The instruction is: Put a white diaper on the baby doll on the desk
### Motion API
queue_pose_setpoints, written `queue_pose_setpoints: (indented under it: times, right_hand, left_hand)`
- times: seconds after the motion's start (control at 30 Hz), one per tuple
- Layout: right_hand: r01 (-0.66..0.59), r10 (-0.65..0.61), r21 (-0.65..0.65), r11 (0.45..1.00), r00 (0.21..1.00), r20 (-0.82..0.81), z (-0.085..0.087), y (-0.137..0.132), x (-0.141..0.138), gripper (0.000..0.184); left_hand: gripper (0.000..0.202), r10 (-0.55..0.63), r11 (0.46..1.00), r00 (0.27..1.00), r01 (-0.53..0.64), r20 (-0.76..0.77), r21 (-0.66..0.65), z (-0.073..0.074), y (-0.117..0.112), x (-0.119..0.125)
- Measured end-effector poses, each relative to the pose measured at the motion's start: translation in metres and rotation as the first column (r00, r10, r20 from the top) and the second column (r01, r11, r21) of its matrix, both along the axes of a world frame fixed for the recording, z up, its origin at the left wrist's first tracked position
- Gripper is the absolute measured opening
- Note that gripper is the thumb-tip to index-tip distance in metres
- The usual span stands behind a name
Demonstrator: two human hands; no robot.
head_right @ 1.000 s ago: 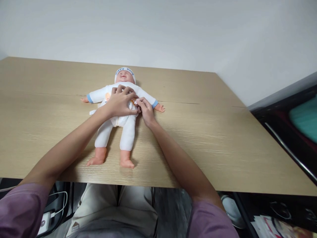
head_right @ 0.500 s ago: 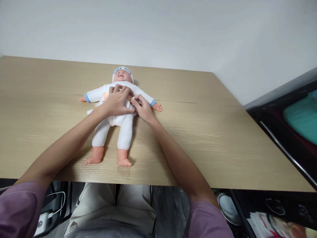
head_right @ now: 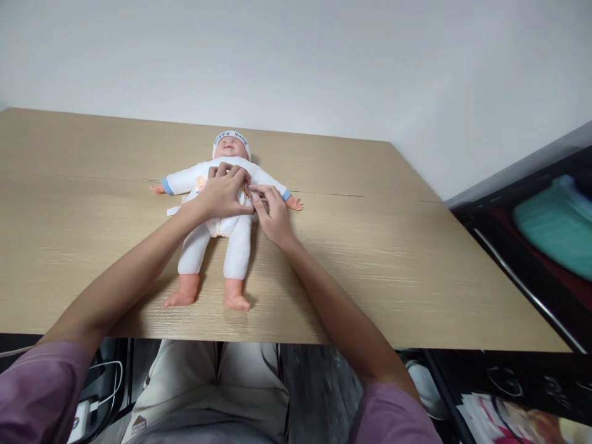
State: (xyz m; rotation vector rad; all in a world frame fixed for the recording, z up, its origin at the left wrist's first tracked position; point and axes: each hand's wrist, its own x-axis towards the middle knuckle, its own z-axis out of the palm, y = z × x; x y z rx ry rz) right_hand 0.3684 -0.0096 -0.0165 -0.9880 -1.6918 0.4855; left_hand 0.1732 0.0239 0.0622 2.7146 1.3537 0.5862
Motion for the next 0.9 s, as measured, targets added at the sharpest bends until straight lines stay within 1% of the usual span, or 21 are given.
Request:
queue_pose_setpoints:
  times: [0.07, 0.17, 0.3, 0.4, 0.5, 0.53, 0.6, 0.67, 0.7, 0.8, 0.9]
  right_hand:
    - [-0.024, 0.02, 0.051, 0.998, 0.997, 0.079, 0.002, -0.01, 0.003, 0.05]
    - [-0.046, 0.035, 0.071, 0.996, 0.989, 0.147, 0.002, -0.018, 0.004, 0.056]
    - [-0.035, 0.02, 0.072, 0.997, 0.98, 0.199, -0.001, -0.019, 0.004, 0.063]
    - [-0.022, 0.004, 0.074, 0.997, 0.971, 0.238, 0.0, -0.017, 0.003, 0.065]
    - [-0.038, 0.008, 0.103, 0.994, 0.96, 0.28, 0.002, -0.018, 0.001, 0.064]
    - [-0.049, 0.014, 0.111, 0.993, 0.955, 0.297, 0.002, -0.018, 0.0, 0.063]
    - [-0.073, 0.029, 0.121, 0.99, 0.944, 0.329, 0.002, -0.019, -0.001, 0.063]
    - [-0.089, 0.039, 0.13, 0.988, 0.938, 0.345, 0.001, -0.019, -0.002, 0.064]
    - [-0.093, 0.041, 0.135, 0.986, 0.936, 0.349, 0.0, -0.019, -0.002, 0.065]
    - [-0.098, 0.041, 0.14, 0.985, 0.932, 0.361, -0.001, -0.017, -0.001, 0.066]
    - [-0.106, 0.045, 0.142, 0.984, 0.925, 0.377, -0.001, -0.017, -0.001, 0.065]
  left_hand:
    - [0.056, -0.007, 1.0, 1.0, 0.007, 0.009, -0.005, 0.001, -0.001, 0.0]
    - [0.057, -0.017, 1.0, 1.0, 0.017, 0.005, 0.0, 0.0, 0.0, 0.0]
    - [0.061, -0.016, 1.0, 1.0, 0.016, -0.005, 0.003, -0.003, 0.002, 0.0]
    - [0.068, -0.023, 1.0, 1.0, 0.024, 0.015, -0.017, -0.003, 0.005, -0.003]
    - [0.078, -0.079, 0.995, 0.991, 0.086, 0.105, -0.058, 0.002, 0.006, -0.01]
    - [0.077, -0.101, 0.991, 0.981, 0.113, 0.166, -0.069, 0.003, 0.005, -0.015]
    - [0.065, -0.095, 0.989, 0.946, 0.127, 0.311, -0.081, 0.005, 0.003, -0.027]
    - [0.052, -0.018, 0.994, 0.91, 0.06, 0.414, -0.088, 0.003, -0.001, -0.045]
    - [0.049, 0.035, 0.996, 0.901, 0.006, 0.433, -0.093, 0.0, -0.002, -0.056]
    - [0.046, 0.207, 0.978, 0.887, -0.175, 0.412, -0.113, -0.015, -0.006, -0.098]
    - [0.042, 0.353, 0.935, 0.853, -0.31, 0.384, -0.171, -0.034, -0.009, -0.141]
